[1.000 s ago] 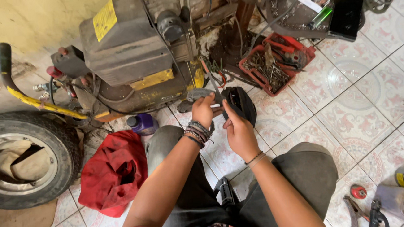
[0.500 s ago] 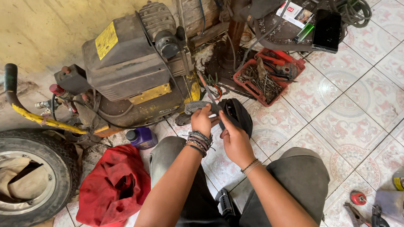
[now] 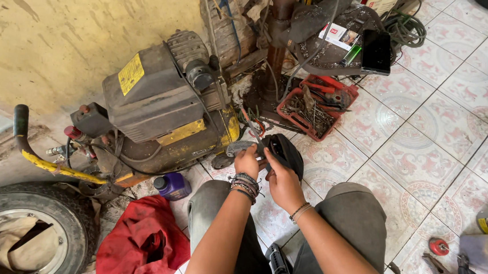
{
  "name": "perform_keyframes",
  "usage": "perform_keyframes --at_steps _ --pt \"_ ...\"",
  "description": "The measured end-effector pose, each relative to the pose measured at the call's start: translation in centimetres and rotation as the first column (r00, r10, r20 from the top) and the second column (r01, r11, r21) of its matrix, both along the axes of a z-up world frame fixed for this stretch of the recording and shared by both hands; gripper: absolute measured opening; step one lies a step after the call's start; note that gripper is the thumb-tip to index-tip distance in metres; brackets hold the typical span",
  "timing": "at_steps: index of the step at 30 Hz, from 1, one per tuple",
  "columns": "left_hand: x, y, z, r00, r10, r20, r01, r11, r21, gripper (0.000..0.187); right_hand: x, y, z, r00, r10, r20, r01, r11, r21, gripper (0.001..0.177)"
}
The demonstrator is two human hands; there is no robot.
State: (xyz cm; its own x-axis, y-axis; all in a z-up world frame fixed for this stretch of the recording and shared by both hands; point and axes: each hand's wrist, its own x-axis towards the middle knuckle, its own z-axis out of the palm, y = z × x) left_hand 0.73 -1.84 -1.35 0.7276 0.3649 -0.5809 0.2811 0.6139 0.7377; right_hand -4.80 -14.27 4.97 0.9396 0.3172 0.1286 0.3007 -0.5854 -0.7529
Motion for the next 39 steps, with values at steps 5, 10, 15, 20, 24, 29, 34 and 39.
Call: perform_keyframes --at_steps 5,10,15,20,24,29,34,39 --pt "-0.9 -0.4 2.4 0.995 -0.054 -0.089 0.065 0.991 0.121 0.048 0.3 0.4 -0.9 1.0 -0.012 -0.022 0.012 0.999 0.029 0.066" --pt "-2.0 -0.5 3.5 0.955 -0.157 -0.25 0.227 0.932 0.282 0.05 0.2 0.7 -1.8 0.999 -0.025 -0.042 0.027 0.998 0.05 0.065" --pt "-2.1 -0.1 2.4 0.907 -0.19 -0.377 0.338 0.863 0.377 0.047 0.2 0.7 -3.1 0.999 -0.033 0.014 0.032 0.998 0.046 0.063" --pt "-1.7 -0.5 1.8 0.982 -0.079 -0.173 0.124 0.956 0.266 0.046 -0.3 0.8 -1.5 0.987 -0.063 0.146 0.068 0.997 -0.025 0.06" --pt "0.0 -0.8 -0.4 0.997 0.079 0.024 -0.08 0.994 0.069 0.033 0.1 -0.1 -2.6 0.943 -0.134 0.303 0.172 0.98 -0.103 0.057" --pt "0.8 -0.3 -1.9 0.992 0.086 0.088 -0.084 0.996 -0.02 0.034 0.4 -1.2 -3.2 0.935 -0.157 0.319 0.202 0.973 -0.11 0.058" --pt "0.8 -0.1 -1.9 0.991 0.058 0.121 -0.051 0.997 -0.06 0.034 -0.4 -1.5 -3.1 0.915 -0.14 0.378 0.214 0.963 -0.161 0.057" --pt "1.0 0.0 -2.5 0.988 0.028 0.152 -0.012 0.995 -0.1 0.03 -0.8 -1.6 -3.0 0.915 -0.134 0.381 0.186 0.977 -0.104 0.06"
